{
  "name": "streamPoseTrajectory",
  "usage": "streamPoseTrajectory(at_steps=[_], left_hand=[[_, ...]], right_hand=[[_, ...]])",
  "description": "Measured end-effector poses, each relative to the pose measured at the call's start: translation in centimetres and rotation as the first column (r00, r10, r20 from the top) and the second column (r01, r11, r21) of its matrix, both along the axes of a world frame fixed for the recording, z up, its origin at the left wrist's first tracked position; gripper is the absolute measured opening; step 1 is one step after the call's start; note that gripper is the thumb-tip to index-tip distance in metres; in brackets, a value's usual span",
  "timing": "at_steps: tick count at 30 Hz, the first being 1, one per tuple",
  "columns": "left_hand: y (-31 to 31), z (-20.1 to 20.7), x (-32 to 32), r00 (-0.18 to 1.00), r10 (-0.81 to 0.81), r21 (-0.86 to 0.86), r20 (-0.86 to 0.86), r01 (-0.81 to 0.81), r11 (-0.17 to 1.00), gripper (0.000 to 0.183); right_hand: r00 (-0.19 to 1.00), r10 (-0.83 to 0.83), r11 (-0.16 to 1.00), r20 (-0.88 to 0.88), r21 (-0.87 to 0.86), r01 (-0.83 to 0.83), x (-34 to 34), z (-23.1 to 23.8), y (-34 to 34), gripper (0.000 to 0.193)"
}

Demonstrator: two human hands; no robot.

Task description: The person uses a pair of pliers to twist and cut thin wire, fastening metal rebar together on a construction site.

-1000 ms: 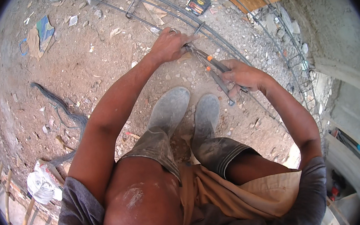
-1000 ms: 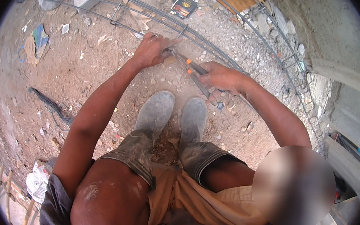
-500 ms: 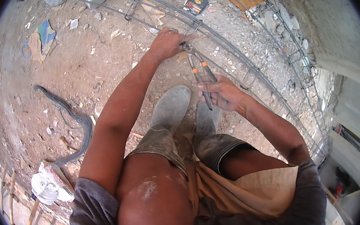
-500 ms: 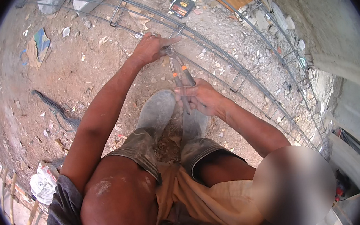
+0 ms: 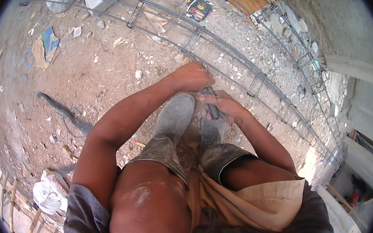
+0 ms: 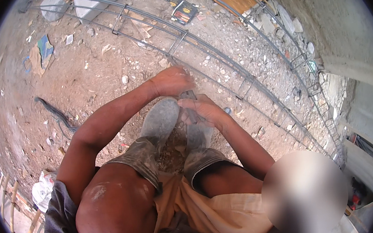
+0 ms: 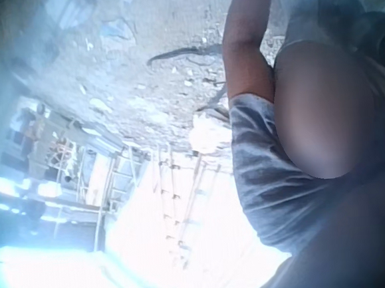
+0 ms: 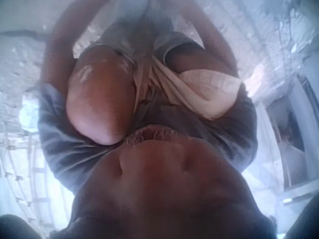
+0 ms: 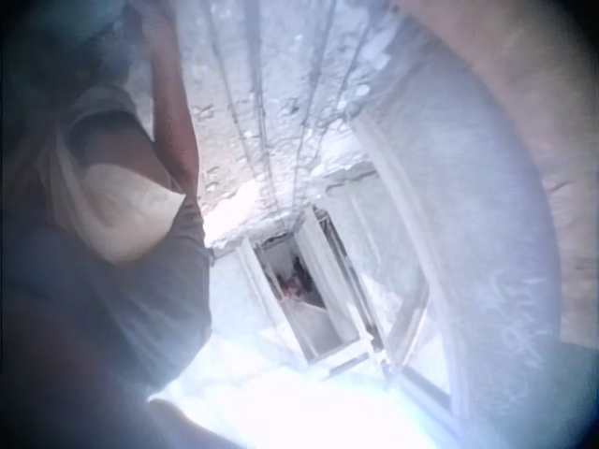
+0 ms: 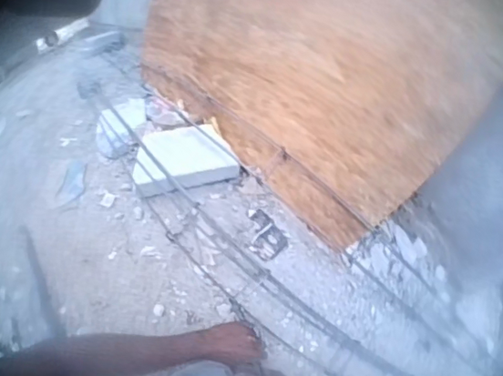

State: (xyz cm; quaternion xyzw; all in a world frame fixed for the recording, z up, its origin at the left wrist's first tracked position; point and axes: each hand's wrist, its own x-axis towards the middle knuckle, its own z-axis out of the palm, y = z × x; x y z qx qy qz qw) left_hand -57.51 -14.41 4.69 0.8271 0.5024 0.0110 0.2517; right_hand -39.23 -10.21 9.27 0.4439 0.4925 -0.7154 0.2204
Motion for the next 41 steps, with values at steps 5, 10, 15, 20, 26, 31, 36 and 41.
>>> streamPoseTrajectory(at_steps=[5,10,15,20,26,31,36,41], left_hand=[[2.7,0.8,1.6,0.996,0.015,-0.151,-0.092,-0.028,0.988,0.023],[-1.0,-0.5,0.6,0.981,0.023,0.472,0.191,-0.112,0.874,0.027],[-1.6,-1.2,1.0,0.985,0.039,0.346,0.170,-0.097,0.933,0.024],[2.5,0.1,2.7,0.997,0.072,-0.043,0.011,-0.071,0.997,0.022],[3.4,-1.2,4.0,0.985,0.171,-0.050,-0.034,-0.172,0.984,0.019],[2.2,-2.5,4.3,0.984,0.168,0.033,-0.059,-0.166,0.986,0.016],[-0.3,-2.1,3.3,0.997,0.082,0.371,-0.016,-0.070,0.926,0.019],[-2.4,-2.0,2.7,0.996,0.003,0.528,0.091,-0.051,0.848,0.033]], right_hand=[[0.880,0.417,0.704,0.226,0.532,-0.470,0.9,1.2,1.0,0.031],[0.994,-0.105,0.991,-0.014,-0.083,0.104,1.3,0.8,-0.4,0.028],[0.957,-0.288,0.907,0.011,-0.317,0.277,1.5,1.1,-1.2,0.030],[0.852,0.294,0.259,0.434,0.822,-0.508,2.1,0.4,-0.8,0.034],[0.880,0.229,0.355,0.416,0.806,-0.473,2.4,-3.7,0.8,0.037],[0.908,0.195,0.367,0.370,0.832,-0.417,2.5,-5.6,-0.8,0.038],[0.895,0.272,0.541,0.354,0.713,-0.447,2.2,-2.7,-1.2,0.041],[0.964,0.176,0.915,0.200,0.328,-0.235,1.5,-2.4,-1.2,0.050]])
